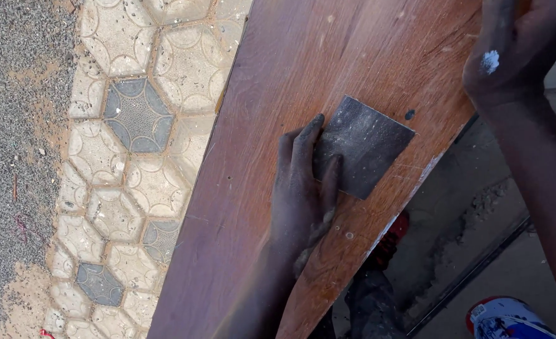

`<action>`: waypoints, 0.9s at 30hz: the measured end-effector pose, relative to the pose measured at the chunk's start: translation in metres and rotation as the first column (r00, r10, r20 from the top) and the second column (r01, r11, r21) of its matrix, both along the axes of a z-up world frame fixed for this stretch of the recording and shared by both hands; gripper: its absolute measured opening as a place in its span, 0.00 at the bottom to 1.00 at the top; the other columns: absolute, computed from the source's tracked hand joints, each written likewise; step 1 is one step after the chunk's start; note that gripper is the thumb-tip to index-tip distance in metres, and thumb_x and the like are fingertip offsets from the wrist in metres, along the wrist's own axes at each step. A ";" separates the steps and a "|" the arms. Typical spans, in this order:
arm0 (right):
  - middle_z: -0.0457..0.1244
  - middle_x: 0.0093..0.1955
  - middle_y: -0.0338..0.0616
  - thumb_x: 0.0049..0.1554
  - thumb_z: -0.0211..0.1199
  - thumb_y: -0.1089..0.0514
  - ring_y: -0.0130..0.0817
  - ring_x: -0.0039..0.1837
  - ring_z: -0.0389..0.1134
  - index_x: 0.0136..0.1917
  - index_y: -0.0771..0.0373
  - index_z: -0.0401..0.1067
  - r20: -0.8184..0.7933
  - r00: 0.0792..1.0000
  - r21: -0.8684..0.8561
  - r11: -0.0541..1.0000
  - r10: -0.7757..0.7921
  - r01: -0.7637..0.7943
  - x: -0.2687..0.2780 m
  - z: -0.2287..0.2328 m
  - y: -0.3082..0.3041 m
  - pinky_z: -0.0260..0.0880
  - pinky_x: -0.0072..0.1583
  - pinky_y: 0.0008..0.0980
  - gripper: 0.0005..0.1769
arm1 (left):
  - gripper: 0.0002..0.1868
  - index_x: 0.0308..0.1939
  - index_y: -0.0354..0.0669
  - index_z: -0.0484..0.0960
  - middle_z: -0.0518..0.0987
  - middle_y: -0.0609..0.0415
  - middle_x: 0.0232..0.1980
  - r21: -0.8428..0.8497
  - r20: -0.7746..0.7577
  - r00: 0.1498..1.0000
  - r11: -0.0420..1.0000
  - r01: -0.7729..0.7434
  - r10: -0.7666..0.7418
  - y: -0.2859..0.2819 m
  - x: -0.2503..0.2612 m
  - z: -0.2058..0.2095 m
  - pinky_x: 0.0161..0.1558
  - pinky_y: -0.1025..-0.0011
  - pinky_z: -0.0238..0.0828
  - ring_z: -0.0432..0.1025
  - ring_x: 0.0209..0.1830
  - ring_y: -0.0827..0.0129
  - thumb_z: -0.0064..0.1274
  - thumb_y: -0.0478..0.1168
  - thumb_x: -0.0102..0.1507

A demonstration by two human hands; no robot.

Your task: The person sands a rectangular wooden board using a sanding block held in their right hand. They move the block back and forth across the surface to smooth it, occasionally adjusting their grip and the board's position. A cordless drill and other boards are visible nearby on the tiled floor.

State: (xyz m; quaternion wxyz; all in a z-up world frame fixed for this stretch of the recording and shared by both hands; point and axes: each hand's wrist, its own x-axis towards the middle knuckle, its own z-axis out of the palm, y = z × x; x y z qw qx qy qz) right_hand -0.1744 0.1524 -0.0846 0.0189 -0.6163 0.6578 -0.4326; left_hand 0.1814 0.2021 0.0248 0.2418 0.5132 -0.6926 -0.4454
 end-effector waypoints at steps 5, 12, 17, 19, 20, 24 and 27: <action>0.64 0.87 0.73 0.87 0.49 0.60 0.71 0.89 0.65 0.84 0.80 0.71 0.074 0.995 0.102 0.992 0.066 -0.074 0.183 0.103 0.102 0.65 0.94 0.71 0.23 | 0.26 0.85 0.38 0.74 0.76 0.40 0.76 -0.051 -0.003 1.000 0.999 -0.014 0.014 0.003 0.000 -0.005 0.77 0.54 0.82 0.80 0.75 0.48 0.55 0.41 0.83; 0.54 1.01 0.63 0.85 0.34 0.37 0.63 1.02 0.51 0.97 0.67 0.63 -0.132 0.987 0.493 0.858 -0.088 0.142 0.254 0.071 0.163 0.48 0.97 0.62 0.43 | 0.22 0.76 0.42 0.86 0.80 0.46 0.66 -0.132 0.056 0.994 0.986 0.102 -0.095 0.012 0.005 -0.009 0.63 0.51 0.80 0.75 0.63 0.50 0.61 0.46 0.80; 0.53 1.01 0.66 0.84 0.36 0.31 0.67 1.01 0.51 0.98 0.66 0.61 -0.223 0.973 0.478 0.864 -0.056 0.159 0.241 0.083 0.149 0.50 0.96 0.68 0.47 | 0.19 0.75 0.44 0.87 0.80 0.46 0.63 -0.094 0.043 0.990 0.986 0.139 -0.135 0.002 0.008 -0.006 0.67 0.50 0.80 0.75 0.63 0.50 0.55 0.45 0.82; 0.54 1.00 0.66 0.82 0.37 0.26 0.66 1.00 0.54 0.96 0.66 0.64 -0.232 0.971 0.467 0.870 -0.051 0.157 0.236 0.080 0.147 0.54 0.95 0.68 0.50 | 0.19 0.74 0.44 0.88 0.80 0.47 0.62 -0.079 0.048 0.989 0.987 0.142 -0.139 -0.001 0.009 -0.006 0.67 0.50 0.79 0.76 0.63 0.50 0.55 0.43 0.82; 0.54 1.00 0.65 0.83 0.38 0.28 0.66 1.01 0.53 0.96 0.66 0.63 -0.197 0.980 0.460 0.880 -0.028 0.118 0.233 0.077 0.147 0.53 0.96 0.67 0.48 | 0.19 0.75 0.42 0.87 0.80 0.46 0.64 -0.105 0.063 0.989 0.984 0.143 -0.137 -0.003 0.010 -0.007 0.68 0.50 0.80 0.76 0.64 0.49 0.54 0.42 0.82; 0.56 1.00 0.64 0.86 0.44 0.37 0.66 1.01 0.54 0.98 0.61 0.62 -0.227 0.974 0.457 0.885 0.012 0.095 0.229 0.081 0.144 0.54 0.95 0.66 0.39 | 0.20 0.80 0.42 0.83 0.80 0.41 0.74 -0.316 0.118 0.993 0.949 0.016 0.023 -0.025 0.019 -0.009 0.78 0.48 0.77 0.77 0.74 0.46 0.57 0.38 0.84; 0.54 1.02 0.59 0.84 0.46 0.36 0.64 1.01 0.53 1.00 0.59 0.60 -0.212 0.977 0.496 0.857 -0.036 0.139 0.234 0.075 0.146 0.53 0.95 0.68 0.41 | 0.25 0.86 0.41 0.78 0.74 0.38 0.87 -0.473 0.348 0.916 0.881 -0.011 0.198 -0.051 0.039 -0.035 0.86 0.41 0.68 0.73 0.86 0.39 0.57 0.45 0.86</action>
